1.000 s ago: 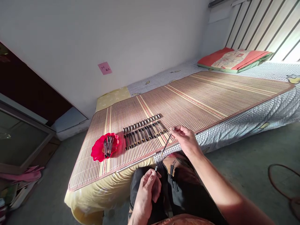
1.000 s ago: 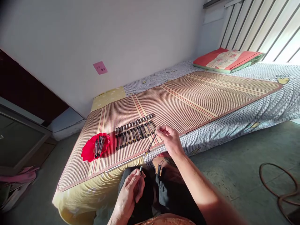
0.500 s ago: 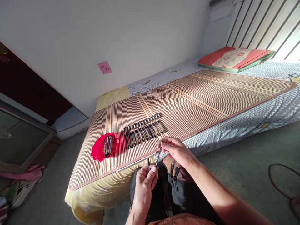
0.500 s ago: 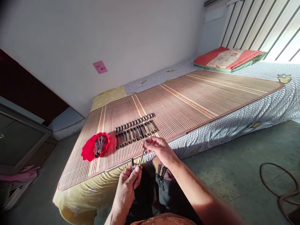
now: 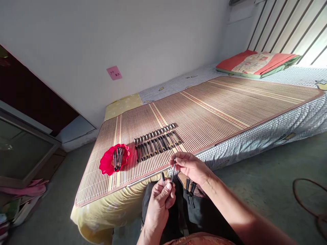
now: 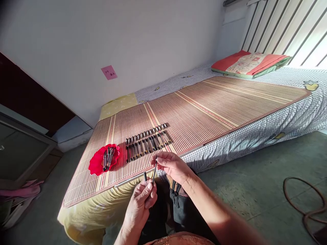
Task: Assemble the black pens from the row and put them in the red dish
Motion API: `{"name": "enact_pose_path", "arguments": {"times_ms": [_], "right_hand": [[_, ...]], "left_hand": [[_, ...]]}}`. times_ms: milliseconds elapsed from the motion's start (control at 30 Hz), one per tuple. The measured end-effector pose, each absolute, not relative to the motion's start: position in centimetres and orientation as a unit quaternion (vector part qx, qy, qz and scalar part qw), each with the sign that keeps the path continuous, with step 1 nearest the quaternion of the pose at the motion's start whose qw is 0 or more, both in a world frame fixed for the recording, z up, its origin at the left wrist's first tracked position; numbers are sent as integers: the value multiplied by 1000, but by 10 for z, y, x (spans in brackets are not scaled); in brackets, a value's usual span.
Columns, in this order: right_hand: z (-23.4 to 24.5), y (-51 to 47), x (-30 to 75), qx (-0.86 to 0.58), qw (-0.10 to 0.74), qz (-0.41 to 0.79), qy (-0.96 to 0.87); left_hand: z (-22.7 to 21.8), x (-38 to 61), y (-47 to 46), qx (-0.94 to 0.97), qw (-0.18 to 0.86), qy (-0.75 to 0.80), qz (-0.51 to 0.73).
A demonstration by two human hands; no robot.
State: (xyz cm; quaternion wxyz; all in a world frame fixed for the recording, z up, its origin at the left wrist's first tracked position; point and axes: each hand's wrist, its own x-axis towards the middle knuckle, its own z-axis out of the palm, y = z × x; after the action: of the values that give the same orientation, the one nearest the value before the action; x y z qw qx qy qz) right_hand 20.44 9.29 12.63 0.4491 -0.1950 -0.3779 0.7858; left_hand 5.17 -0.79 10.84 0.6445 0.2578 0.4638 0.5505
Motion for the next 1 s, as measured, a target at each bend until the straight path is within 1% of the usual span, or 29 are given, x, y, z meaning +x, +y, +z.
{"name": "enact_pose_path", "arguments": {"times_ms": [67,133,300,367,433,500,600,667,833,1000], "right_hand": [[127,91,203,-189,441,782,-398],[128,89,201,-188,450,768,-415],[137,85,193,-238,513,710,-420],[141,83,194,-274,524,676,-440],[142,80,195,-304,500,640,-497],[140,77,195,-324,456,615,-556],[132,73,192,-345,424,605,-579],[129,73,190,-348,424,616,-566],[130,79,189,-363,456,617,-529],[129,80,191,-358,459,636,-506]], "left_hand": [[108,52,-8,252,650,459,551],[109,53,-8,258,637,465,559],[112,56,-6,314,601,481,555],[112,56,-6,319,596,482,558],[109,57,-5,318,584,485,567],[107,56,-6,328,567,491,575],[104,56,-7,360,558,492,563],[106,57,-8,368,566,488,554],[115,59,-11,349,601,489,527],[113,60,-12,331,591,512,528]]}}
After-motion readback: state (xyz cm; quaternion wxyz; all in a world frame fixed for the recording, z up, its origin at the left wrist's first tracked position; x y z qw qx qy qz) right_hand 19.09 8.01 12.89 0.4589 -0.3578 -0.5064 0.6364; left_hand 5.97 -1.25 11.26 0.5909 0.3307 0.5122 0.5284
